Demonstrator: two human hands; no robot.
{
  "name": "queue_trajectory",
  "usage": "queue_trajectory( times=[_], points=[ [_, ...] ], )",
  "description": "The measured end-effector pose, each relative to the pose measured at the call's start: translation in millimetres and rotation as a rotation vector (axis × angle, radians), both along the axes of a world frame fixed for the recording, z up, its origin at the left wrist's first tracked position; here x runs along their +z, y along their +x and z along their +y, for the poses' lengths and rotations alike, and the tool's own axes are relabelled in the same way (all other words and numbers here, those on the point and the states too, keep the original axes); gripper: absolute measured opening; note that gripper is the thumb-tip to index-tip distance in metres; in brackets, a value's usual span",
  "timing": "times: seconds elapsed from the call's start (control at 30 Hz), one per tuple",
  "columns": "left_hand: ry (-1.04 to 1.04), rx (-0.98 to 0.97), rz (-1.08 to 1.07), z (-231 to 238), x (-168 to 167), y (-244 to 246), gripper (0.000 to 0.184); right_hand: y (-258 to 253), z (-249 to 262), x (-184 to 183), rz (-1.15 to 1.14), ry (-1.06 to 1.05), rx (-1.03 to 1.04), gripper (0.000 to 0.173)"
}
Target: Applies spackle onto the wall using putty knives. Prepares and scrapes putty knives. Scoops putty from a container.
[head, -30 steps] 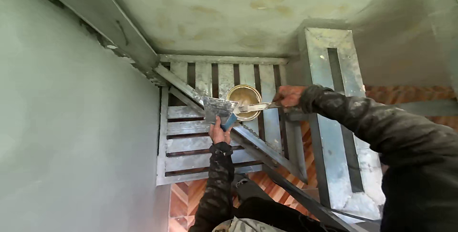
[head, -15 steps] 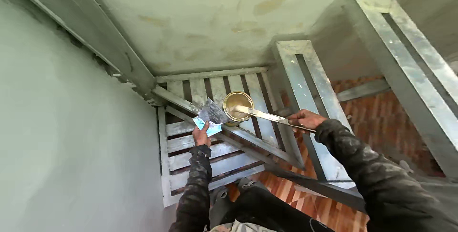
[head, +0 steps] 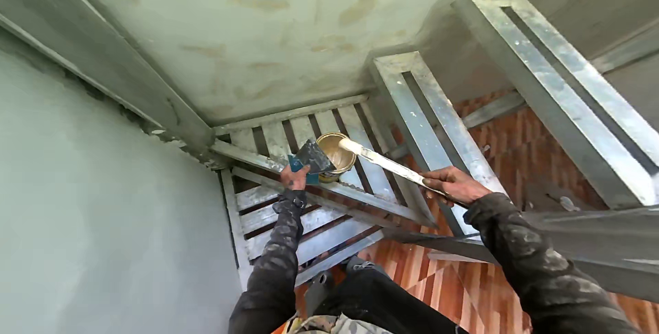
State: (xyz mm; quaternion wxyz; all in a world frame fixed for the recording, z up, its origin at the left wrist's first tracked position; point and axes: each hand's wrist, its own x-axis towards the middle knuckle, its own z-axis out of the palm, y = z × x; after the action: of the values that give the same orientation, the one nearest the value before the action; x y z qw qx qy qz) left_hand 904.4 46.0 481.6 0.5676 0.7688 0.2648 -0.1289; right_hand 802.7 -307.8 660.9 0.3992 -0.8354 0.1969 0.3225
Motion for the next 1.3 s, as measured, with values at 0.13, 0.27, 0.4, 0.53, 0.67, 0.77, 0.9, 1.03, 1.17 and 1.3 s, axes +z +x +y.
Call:
queue_trajectory(
  times=[0.13, 0.27, 0.4, 0.53, 0.67, 0.77, 0.9, 1.03, 1.17, 1.3],
  points=[
    [0.014, -0.122, -0.004, -15.8, 1.2, 10.5, 0.040, -17.6, -0.2, 8.1, -0.061, 0.026, 0.000, 0.033],
    [-0.143, -0.135, 0.040, -35.6, -0.6, 18.0, 0.045, -31.4, 5.7, 4.7, -0.138, 0.008, 0.047, 0.034],
    [-0.368, -0.040, 0.117, -44.7, 14.8, 19.1, 0.050, -44.1, 17.4, -13.7, -0.308, -0.317, 0.241, 0.039],
    [-0.481, 0.016, 0.144, -40.2, 19.6, 19.3, 0.048, -62.5, 38.9, -29.6, -0.546, -0.729, 0.329, 0.042],
    [-0.587, 0.077, 0.172, -34.7, 18.8, 18.8, 0.047, -68.7, 42.8, -45.0, -0.784, -0.870, 0.366, 0.043],
    [-0.635, 0.113, 0.186, -30.3, 17.6, 16.6, 0.047, -67.0, 43.7, -44.5, -0.842, -0.937, 0.404, 0.041],
    [-0.474, 0.031, 0.120, -28.8, 4.7, 11.0, 0.051, -58.1, 46.0, -28.4, -0.945, -1.069, 0.463, 0.031],
    [-0.099, -0.131, -0.010, -29.2, 8.7, 8.6, 0.041, -54.4, 47.1, -6.5, -0.961, -1.108, 0.479, 0.026],
    [0.008, -0.164, -0.104, -27.6, 13.5, 7.2, 0.031, -55.7, 43.6, 19.9, -0.978, -1.037, 0.445, 0.035],
    [0.100, -0.210, -0.284, -28.2, 5.9, 4.0, 0.025, -61.5, 38.4, 34.8, -0.972, -0.996, 0.407, 0.035]
  ],
)
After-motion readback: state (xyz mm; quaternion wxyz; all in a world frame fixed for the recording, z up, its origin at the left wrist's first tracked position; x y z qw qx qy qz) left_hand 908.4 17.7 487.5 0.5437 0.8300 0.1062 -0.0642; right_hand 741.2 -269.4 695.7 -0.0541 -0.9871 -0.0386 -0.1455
